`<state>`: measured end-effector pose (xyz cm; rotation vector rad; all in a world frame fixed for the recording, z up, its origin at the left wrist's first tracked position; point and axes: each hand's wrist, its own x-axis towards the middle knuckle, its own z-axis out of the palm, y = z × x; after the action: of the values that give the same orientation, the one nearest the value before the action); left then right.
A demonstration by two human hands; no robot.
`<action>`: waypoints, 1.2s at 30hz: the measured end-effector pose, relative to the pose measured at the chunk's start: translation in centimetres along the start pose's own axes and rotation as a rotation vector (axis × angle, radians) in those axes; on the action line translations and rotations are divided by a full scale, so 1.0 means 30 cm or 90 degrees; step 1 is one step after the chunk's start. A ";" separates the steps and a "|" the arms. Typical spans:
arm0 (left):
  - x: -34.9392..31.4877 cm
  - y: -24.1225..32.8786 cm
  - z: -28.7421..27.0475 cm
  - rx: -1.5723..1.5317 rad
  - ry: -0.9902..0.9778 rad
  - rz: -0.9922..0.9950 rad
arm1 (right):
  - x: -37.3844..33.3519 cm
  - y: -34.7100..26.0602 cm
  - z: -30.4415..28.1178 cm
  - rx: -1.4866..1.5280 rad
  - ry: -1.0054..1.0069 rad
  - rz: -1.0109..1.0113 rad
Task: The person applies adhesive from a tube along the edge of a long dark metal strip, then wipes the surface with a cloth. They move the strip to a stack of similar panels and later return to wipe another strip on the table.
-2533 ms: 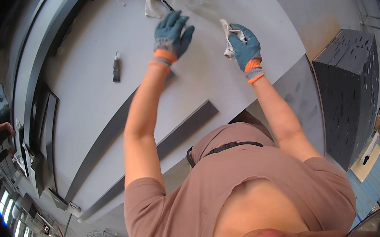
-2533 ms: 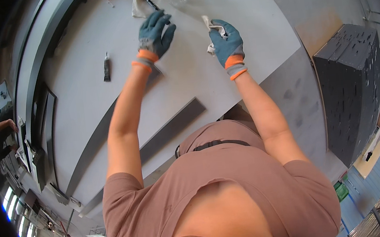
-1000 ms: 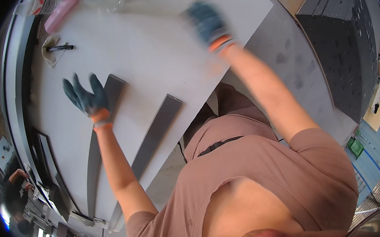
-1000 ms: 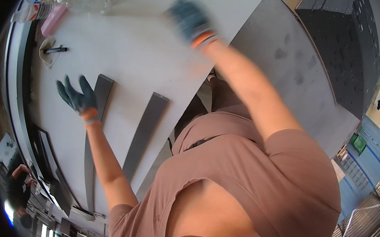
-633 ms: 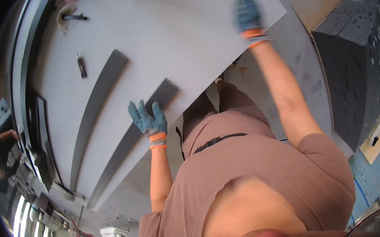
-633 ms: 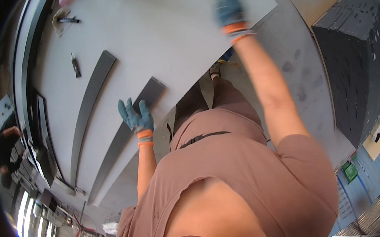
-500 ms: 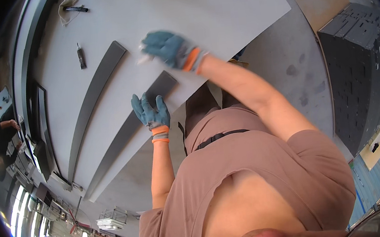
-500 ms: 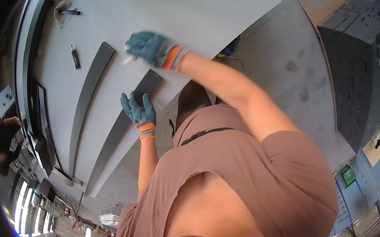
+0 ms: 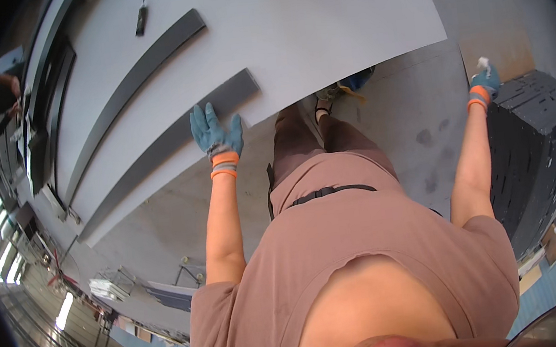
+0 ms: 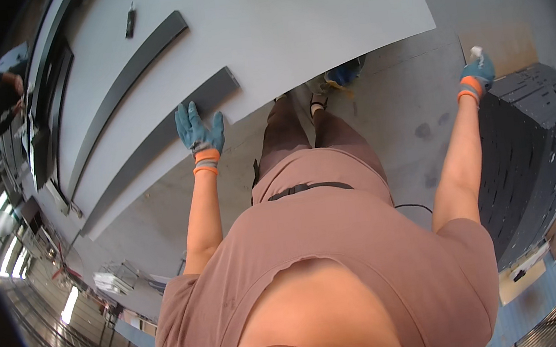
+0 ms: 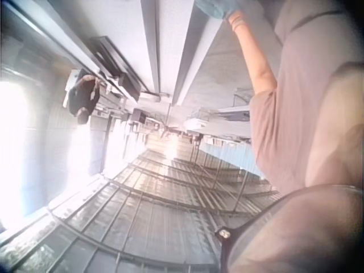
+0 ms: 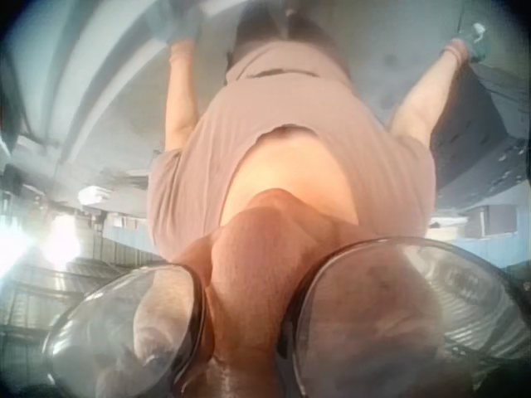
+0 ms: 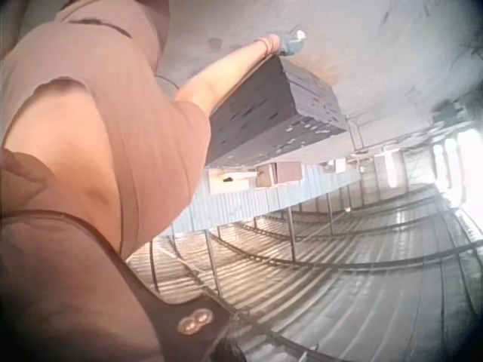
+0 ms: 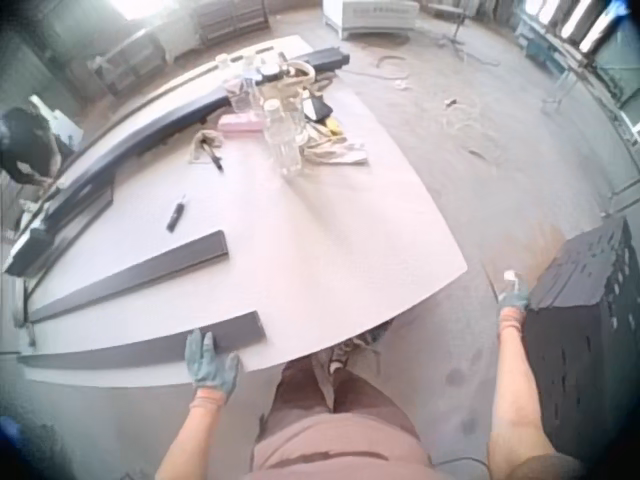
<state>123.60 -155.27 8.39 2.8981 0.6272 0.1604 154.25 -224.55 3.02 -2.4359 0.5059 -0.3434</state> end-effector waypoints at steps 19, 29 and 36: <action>0.132 -0.291 -0.061 0.089 -0.119 0.125 | -1.035 -1.118 0.585 -0.058 -0.219 -0.665; 0.259 -0.383 -0.137 0.045 -0.126 0.257 | -1.670 -1.338 0.460 0.343 -0.736 -0.851; 0.292 -0.387 -0.210 0.007 -0.115 0.276 | -1.661 -1.396 0.732 -0.140 -0.759 -0.712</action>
<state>126.01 -140.28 12.96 2.9700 -0.0342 -0.0526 129.05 -160.72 6.01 -2.3491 -1.3766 0.7608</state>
